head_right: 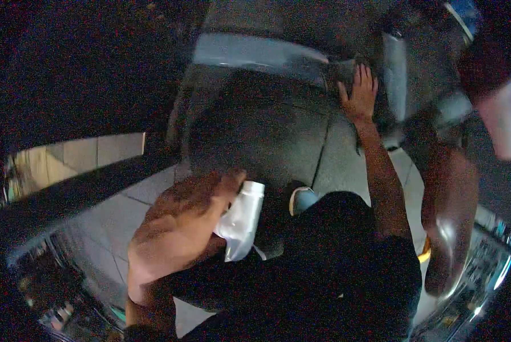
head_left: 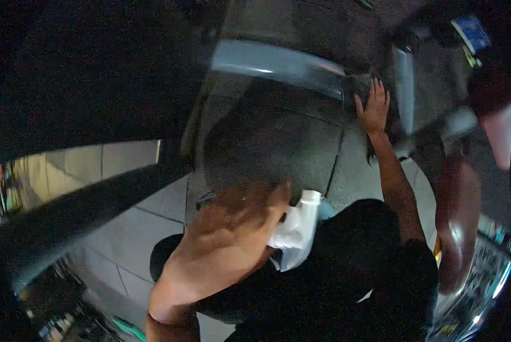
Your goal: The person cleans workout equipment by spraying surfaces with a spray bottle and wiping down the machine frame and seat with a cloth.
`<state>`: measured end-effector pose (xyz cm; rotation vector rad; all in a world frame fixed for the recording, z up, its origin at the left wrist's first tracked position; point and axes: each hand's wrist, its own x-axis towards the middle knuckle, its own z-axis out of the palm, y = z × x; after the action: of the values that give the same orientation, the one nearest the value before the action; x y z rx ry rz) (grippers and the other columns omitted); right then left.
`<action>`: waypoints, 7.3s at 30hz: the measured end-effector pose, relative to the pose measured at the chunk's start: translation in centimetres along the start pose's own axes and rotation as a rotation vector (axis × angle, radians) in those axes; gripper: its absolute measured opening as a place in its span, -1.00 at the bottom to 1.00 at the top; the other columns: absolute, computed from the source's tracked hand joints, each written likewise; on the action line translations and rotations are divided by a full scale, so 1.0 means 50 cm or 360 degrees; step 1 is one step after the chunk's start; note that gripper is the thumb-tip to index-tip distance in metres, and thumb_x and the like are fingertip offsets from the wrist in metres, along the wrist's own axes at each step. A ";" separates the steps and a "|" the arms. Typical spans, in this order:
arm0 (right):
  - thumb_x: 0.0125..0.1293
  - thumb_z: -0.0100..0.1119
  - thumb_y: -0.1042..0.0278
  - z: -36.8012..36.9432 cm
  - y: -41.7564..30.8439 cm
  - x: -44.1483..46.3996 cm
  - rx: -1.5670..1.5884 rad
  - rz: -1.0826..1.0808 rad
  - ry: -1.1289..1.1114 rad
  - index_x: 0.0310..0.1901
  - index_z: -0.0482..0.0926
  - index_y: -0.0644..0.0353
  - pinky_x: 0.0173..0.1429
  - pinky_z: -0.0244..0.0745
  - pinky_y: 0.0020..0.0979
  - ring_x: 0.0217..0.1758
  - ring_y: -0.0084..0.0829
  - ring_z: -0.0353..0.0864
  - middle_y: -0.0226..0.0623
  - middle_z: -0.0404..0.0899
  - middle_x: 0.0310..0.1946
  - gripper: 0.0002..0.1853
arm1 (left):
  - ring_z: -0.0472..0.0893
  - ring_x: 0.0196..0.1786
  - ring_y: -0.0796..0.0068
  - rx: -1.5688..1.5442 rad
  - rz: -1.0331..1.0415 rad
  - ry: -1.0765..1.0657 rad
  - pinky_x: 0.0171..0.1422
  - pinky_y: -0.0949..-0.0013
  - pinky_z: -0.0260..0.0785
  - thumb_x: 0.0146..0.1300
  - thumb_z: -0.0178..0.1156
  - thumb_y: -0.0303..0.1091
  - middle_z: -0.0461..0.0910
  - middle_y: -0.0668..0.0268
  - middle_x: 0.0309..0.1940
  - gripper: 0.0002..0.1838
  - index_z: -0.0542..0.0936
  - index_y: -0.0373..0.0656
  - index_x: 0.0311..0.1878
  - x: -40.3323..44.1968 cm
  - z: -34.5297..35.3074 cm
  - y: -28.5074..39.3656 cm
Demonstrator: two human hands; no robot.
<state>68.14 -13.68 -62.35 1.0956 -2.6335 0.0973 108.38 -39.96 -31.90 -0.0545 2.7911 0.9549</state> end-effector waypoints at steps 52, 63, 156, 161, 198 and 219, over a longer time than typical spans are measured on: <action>0.55 -0.03 -0.21 -0.235 -0.163 -0.241 0.2991 0.1948 0.0099 0.37 0.55 0.08 0.44 0.41 -0.12 0.34 -0.19 0.57 -0.27 0.63 0.29 -0.39 | 0.78 -0.15 0.02 -0.0085 0.0039 0.0387 -0.05 0.07 0.61 0.14 0.43 -0.40 0.74 0.03 -0.13 -0.38 0.55 -0.20 0.31 0.129 0.028 0.080; 0.40 0.11 -0.20 -0.351 -0.064 -0.499 0.3518 0.2437 0.0273 0.27 0.60 0.16 0.42 0.47 0.05 0.26 -0.14 0.61 -0.17 0.68 0.20 -0.36 | 0.60 -0.16 0.58 -0.0822 0.0473 0.0091 -0.04 0.45 0.47 0.15 0.30 -0.53 0.61 0.26 -0.06 -0.41 0.40 -0.30 0.29 0.323 0.019 0.181; 0.24 0.28 -0.44 -0.631 -0.369 0.003 0.0215 -0.0304 -0.1107 0.53 0.15 0.55 0.60 -0.02 0.45 0.63 0.33 0.10 0.30 0.12 0.58 0.19 | 0.72 -0.25 0.54 -0.0861 -0.0392 0.0414 -0.12 0.39 0.51 0.27 0.42 -0.33 0.75 0.30 -0.34 -0.80 0.71 -0.17 -0.09 -0.148 0.038 0.128; 0.35 0.17 -0.26 -0.608 -0.385 0.074 0.0230 -0.0489 -0.1608 0.46 0.41 0.34 0.66 -0.07 0.36 0.67 0.10 0.15 0.07 0.23 0.59 -0.13 | 0.69 -0.26 0.58 -0.1194 -0.0338 0.0400 -0.16 0.40 0.50 0.32 0.39 -0.37 0.73 0.34 -0.35 -0.82 0.71 -0.21 -0.08 -0.143 0.054 0.137; 0.59 0.00 -0.03 -0.748 -0.149 -0.356 0.0855 0.0333 -0.0150 0.58 0.31 0.02 0.78 -0.32 0.05 0.76 -0.07 -0.07 -0.15 0.17 0.65 -0.37 | 0.70 -0.22 0.42 -0.1322 -0.0433 0.0143 -0.10 0.34 0.56 0.39 0.35 -0.41 0.69 0.20 -0.22 -0.81 0.62 -0.27 -0.02 -0.124 0.057 0.112; 0.19 0.38 -0.44 -0.676 -0.260 -0.394 0.1761 0.2269 0.0534 0.45 0.28 0.48 0.39 0.47 -0.15 0.29 0.10 0.64 0.32 0.60 0.20 0.13 | 0.71 -0.24 0.32 -0.1369 -0.0312 0.0200 -0.12 0.30 0.62 0.39 0.33 -0.41 0.67 0.11 -0.17 -0.74 0.59 -0.32 0.05 -0.087 0.051 0.120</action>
<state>98.48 -3.63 -36.31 -0.8356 -2.3382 1.8686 112.48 -33.76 -29.43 -0.5028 2.1895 2.0455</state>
